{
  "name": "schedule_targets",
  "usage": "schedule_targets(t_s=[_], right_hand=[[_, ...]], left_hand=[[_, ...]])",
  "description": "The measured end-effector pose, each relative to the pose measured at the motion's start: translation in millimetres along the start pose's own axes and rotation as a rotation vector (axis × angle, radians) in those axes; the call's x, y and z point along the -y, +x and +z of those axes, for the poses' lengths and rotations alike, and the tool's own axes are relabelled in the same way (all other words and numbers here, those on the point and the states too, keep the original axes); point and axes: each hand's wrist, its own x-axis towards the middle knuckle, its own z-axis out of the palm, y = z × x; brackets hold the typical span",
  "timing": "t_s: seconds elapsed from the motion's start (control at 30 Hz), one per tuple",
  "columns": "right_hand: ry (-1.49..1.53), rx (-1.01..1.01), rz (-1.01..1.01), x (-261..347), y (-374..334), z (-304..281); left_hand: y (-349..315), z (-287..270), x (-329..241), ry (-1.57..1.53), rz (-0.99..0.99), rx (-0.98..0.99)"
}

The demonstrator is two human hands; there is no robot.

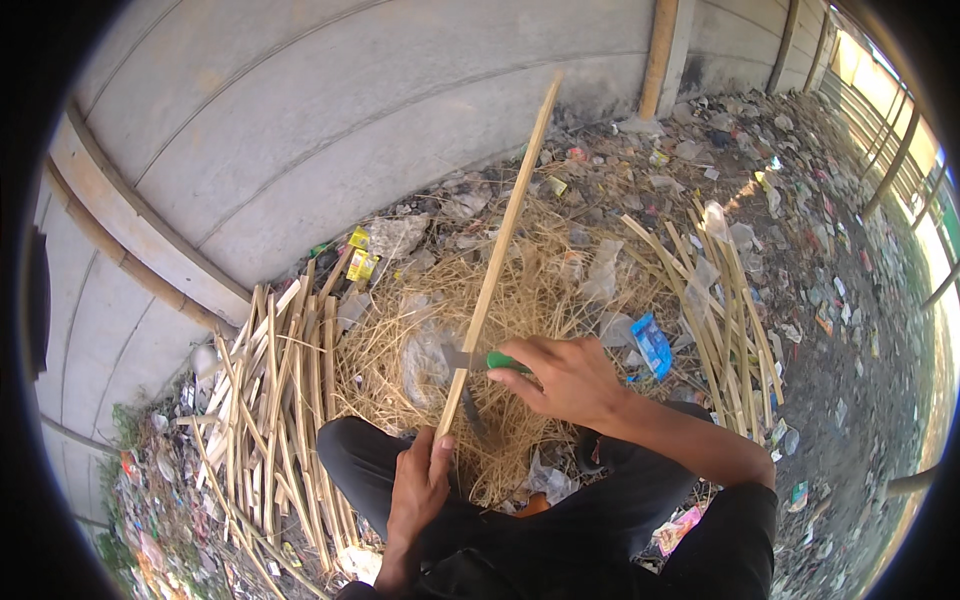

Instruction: The person sits on the ground and uses a green utility knife to shave thin strips off a long piece of bamboo. They hold the bamboo with their left hand and scrape the blade along its length with their right hand, creating a pile of shavings on the ground.

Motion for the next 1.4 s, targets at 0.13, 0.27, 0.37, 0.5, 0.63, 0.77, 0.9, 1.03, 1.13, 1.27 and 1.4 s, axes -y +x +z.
schedule_targets(t_s=[0.13,0.27,0.37,0.5,0.63,0.77,0.9,1.03,1.13,1.27,1.4], right_hand=[[-0.022,-0.016,-0.018,1,0,1],[-0.045,-0.010,-0.040,2,2,-1],[-0.049,-0.159,0.280,-29,26,-26],[-0.068,-0.277,0.258,-66,32,-49],[-0.029,-0.230,0.246,-51,30,-40],[0.048,-0.123,0.215,-37,13,-11],[0.173,-0.094,0.102,-13,1,5],[0.118,0.067,0.033,8,-7,8],[0.111,0.066,0.032,8,-4,5],[0.099,0.037,0.030,9,-4,5],[0.054,0.005,0.046,7,-1,2]], left_hand=[[-1,-2,0,0.015,-0.013,0.003],[-3,-4,0,0.044,0.035,-0.030],[-17,-10,0,0.089,-0.068,0.050],[-46,-15,15,0.032,-0.078,0.125],[-43,-18,23,0.059,-0.082,0.084],[-30,-18,16,0.003,-0.061,0.044],[-19,-12,11,0.056,-0.060,0.002],[-8,-2,9,0.063,-0.027,-0.048],[-5,2,-1,0.085,0.005,-0.071],[-2,8,-4,0.117,0.051,-0.098],[-2,8,-10,0.165,0.091,-0.153]])
